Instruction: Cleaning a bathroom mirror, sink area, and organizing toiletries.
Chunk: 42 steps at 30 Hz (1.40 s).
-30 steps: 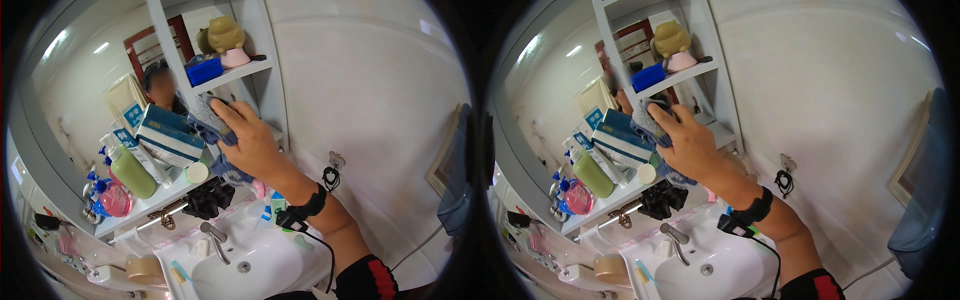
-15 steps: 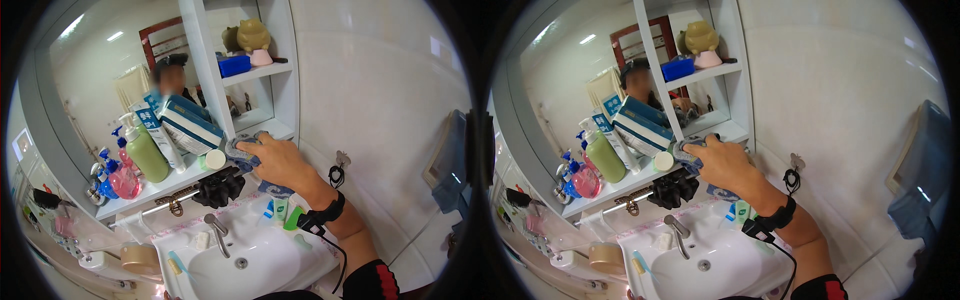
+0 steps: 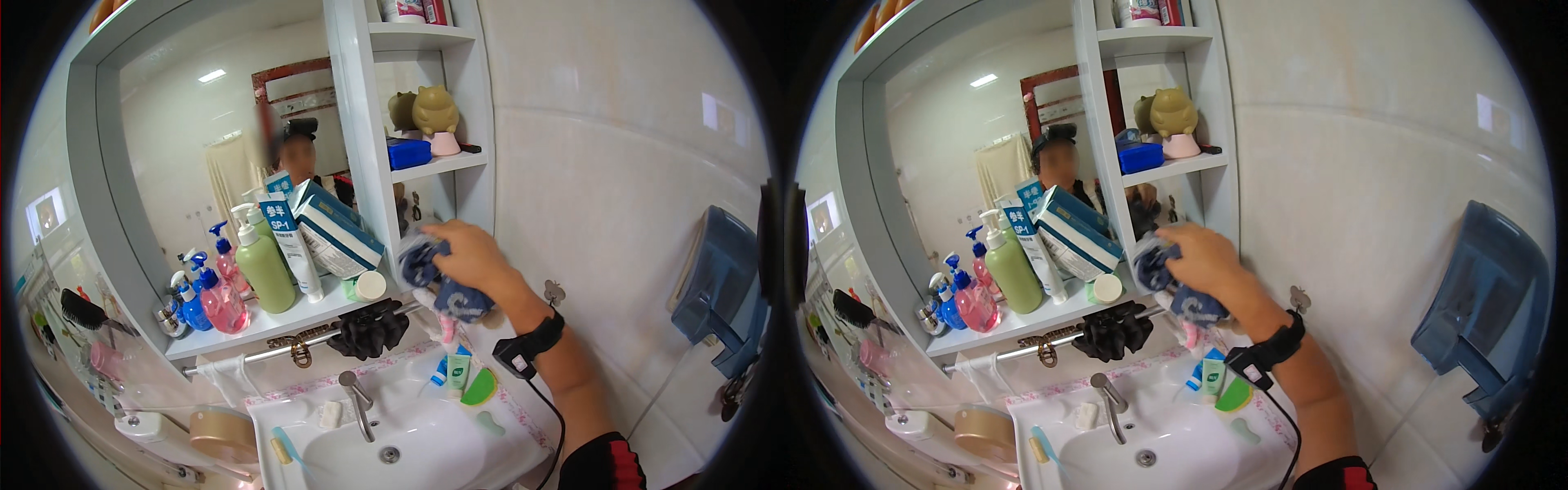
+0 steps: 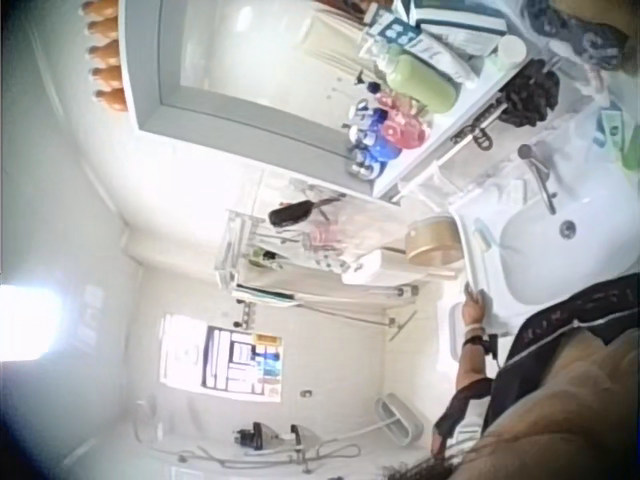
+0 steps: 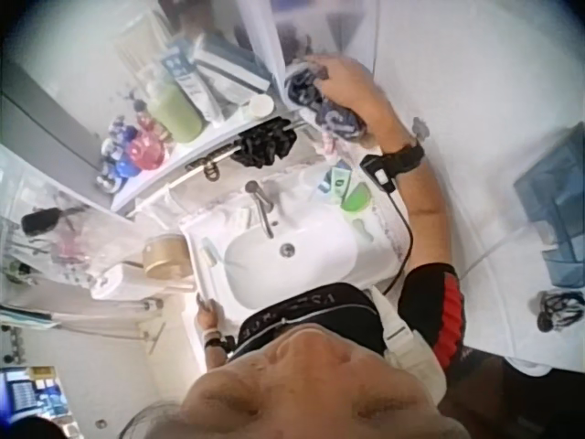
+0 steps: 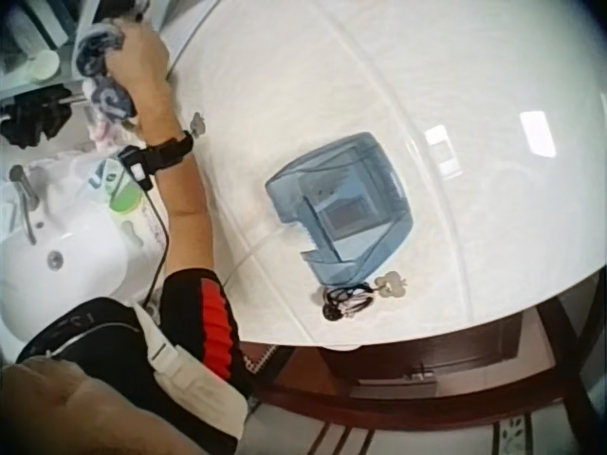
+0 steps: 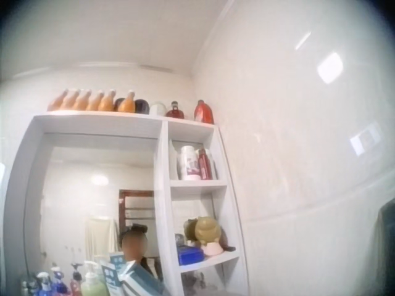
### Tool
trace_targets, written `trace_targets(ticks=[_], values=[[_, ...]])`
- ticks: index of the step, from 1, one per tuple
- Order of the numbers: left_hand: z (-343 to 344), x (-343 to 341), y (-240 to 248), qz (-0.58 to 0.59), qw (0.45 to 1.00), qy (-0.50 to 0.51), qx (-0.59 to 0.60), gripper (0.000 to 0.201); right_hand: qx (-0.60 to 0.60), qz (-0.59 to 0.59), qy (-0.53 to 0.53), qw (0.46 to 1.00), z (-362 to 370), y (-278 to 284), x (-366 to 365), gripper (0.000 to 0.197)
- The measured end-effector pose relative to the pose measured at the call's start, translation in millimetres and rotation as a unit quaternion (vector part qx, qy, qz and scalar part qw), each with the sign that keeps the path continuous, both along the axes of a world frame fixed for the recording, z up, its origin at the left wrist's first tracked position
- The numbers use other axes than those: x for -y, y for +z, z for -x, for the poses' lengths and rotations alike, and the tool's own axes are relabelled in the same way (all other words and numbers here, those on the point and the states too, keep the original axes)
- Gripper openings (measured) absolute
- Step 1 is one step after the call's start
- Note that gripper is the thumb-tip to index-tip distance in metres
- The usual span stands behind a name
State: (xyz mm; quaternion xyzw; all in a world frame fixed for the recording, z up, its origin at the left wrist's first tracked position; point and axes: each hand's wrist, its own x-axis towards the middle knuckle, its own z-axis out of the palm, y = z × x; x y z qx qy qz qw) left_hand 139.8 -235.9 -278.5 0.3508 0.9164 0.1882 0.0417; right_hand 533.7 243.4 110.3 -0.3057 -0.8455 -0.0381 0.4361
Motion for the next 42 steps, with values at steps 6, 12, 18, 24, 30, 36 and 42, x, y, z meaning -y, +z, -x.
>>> trace_targets(ticks=[6, 12, 18, 24, 30, 36, 42], values=[[-3, -7, -4, 0.000, 1.000, -0.004, -0.002, 0.060, -0.074, -0.029, -0.120, 0.990, -7, 25, -1, 0.049], [3, 0, -14, -0.033, 0.999, -0.006, 0.011, 0.059, 0.188, -0.035, -0.102, 0.976, 36, -3, -25, 0.036], [-2, 6, -7, 0.022, 0.999, -0.006, -0.046, 0.058, 0.363, -0.111, -0.231, 0.896, 11, 3, -45, 0.021], [-1, -8, -7, 0.065, 0.997, -0.001, -0.033, 0.056, 0.258, -0.014, -0.219, 0.941, 17, -6, -29, 0.032], [5, 5, -21, 0.013, 0.998, -0.016, -0.066, 0.055, 0.243, 0.066, -0.124, 0.960, 18, -3, 17, 0.044], [14, 2, -27, 0.011, 0.998, -0.029, -0.050, 0.055, 0.305, 0.002, -0.286, 0.908, 3, 8, -36, 0.031], [12, 0, -26, -0.007, 0.997, -0.038, -0.066, 0.056, 0.165, 0.037, -0.180, 0.969, 32, -3, -27, 0.029]])
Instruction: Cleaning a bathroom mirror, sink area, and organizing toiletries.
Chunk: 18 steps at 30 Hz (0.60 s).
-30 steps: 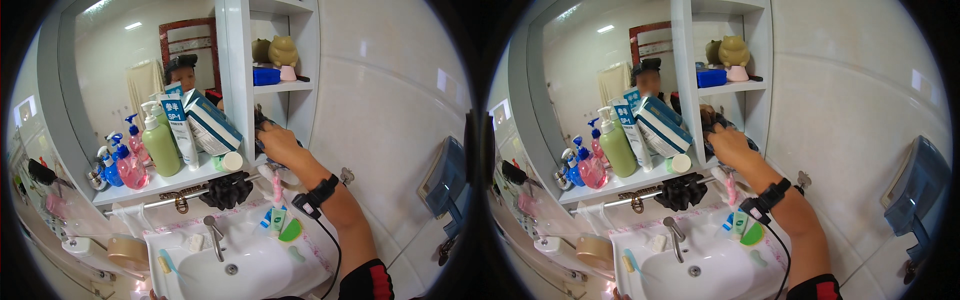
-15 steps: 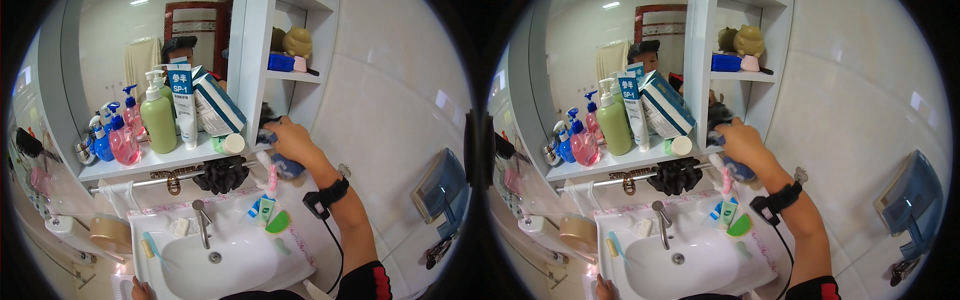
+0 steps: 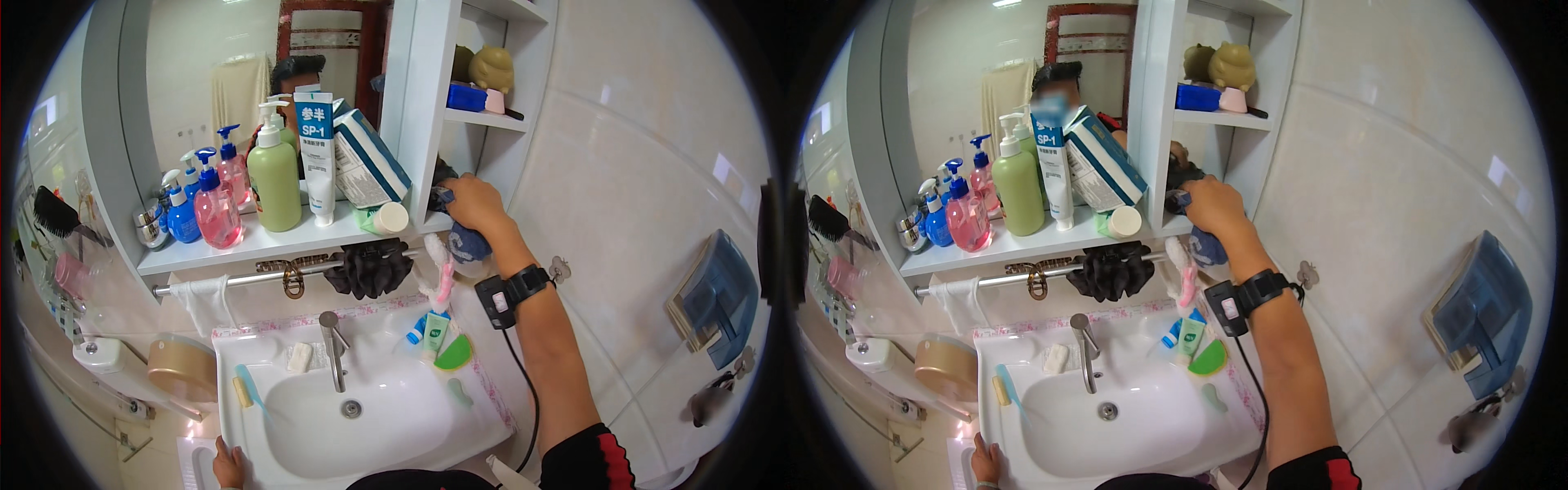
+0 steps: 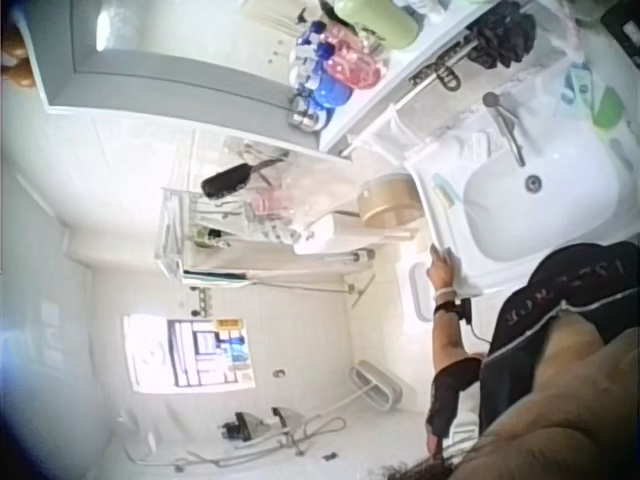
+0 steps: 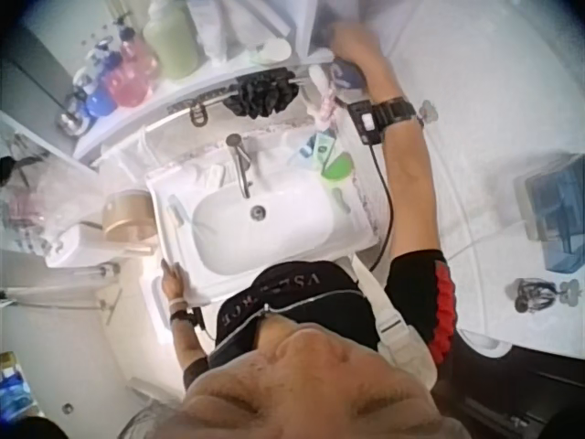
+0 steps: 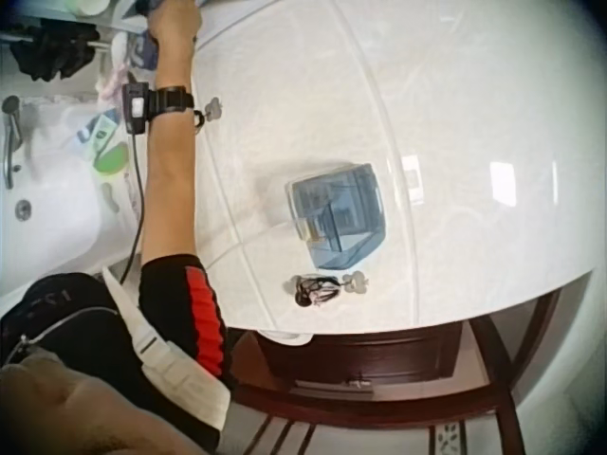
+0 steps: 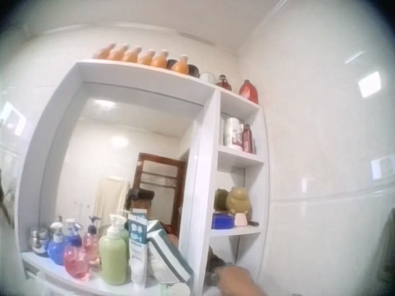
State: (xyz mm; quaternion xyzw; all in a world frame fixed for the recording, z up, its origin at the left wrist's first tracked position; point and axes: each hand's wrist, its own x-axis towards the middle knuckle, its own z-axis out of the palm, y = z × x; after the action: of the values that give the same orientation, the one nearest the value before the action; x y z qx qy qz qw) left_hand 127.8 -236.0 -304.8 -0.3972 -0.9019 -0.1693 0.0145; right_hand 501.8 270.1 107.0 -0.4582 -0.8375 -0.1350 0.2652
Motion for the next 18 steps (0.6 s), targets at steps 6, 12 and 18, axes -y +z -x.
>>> trace_targets(ticks=[6, 12, 18], values=[[10, 13, -18, 0.013, 1.000, -0.002, -0.003, 0.060, -0.060, 0.160, 0.217, 0.961, -43, 9, 31, 0.040], [-27, -10, 37, -0.090, 0.994, -0.039, -0.056, 0.052, -0.286, 0.274, 0.293, 0.870, -78, 17, 79, 0.046], [-111, -85, 150, -0.260, 0.856, -0.258, 0.365, 0.045, -0.119, 0.275, 0.471, 0.830, -1, -19, 144, 0.056]])
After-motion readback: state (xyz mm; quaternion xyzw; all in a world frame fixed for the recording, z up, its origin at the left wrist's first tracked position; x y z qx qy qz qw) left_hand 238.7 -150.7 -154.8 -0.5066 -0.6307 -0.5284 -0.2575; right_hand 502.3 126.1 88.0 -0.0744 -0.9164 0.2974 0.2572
